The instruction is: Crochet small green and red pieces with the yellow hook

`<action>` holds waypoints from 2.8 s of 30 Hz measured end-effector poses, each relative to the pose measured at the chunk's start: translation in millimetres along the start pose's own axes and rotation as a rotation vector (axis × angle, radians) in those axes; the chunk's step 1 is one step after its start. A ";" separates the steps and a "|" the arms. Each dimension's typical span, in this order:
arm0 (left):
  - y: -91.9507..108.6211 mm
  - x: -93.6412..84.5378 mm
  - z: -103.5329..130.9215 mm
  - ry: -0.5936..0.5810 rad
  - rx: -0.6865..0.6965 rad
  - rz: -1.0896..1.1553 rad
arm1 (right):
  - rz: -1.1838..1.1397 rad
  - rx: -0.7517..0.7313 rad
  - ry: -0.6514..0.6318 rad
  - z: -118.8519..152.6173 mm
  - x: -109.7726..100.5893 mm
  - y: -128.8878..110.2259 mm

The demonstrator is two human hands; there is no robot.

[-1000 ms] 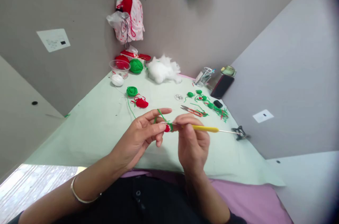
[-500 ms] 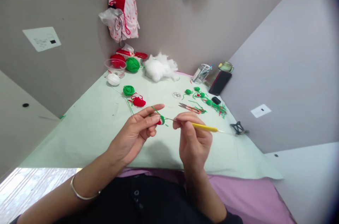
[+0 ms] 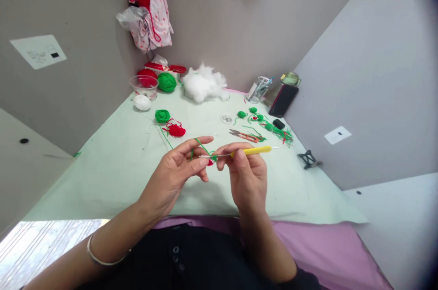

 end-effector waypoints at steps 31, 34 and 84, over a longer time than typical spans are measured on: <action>-4.2 -5.1 0.7 -0.011 0.063 -0.102 | 0.013 -0.022 -0.002 4.8 -4.6 1.5; -4.4 -7.2 0.6 -0.001 0.089 -0.146 | 0.206 -0.147 -0.005 10.8 -3.4 -10.2; -12.3 -4.2 1.0 -0.008 -0.170 0.161 | 0.603 -0.571 -0.004 26.5 7.1 -20.5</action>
Point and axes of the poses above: each hand's wrist, its own z-axis away from the middle knuckle, its own x-axis out of the palm, y = z × x, the point moved 6 cm from there along -z, towards the middle knuckle, and after that the axes turned 2 degrees about y, right-handed, at the moved point
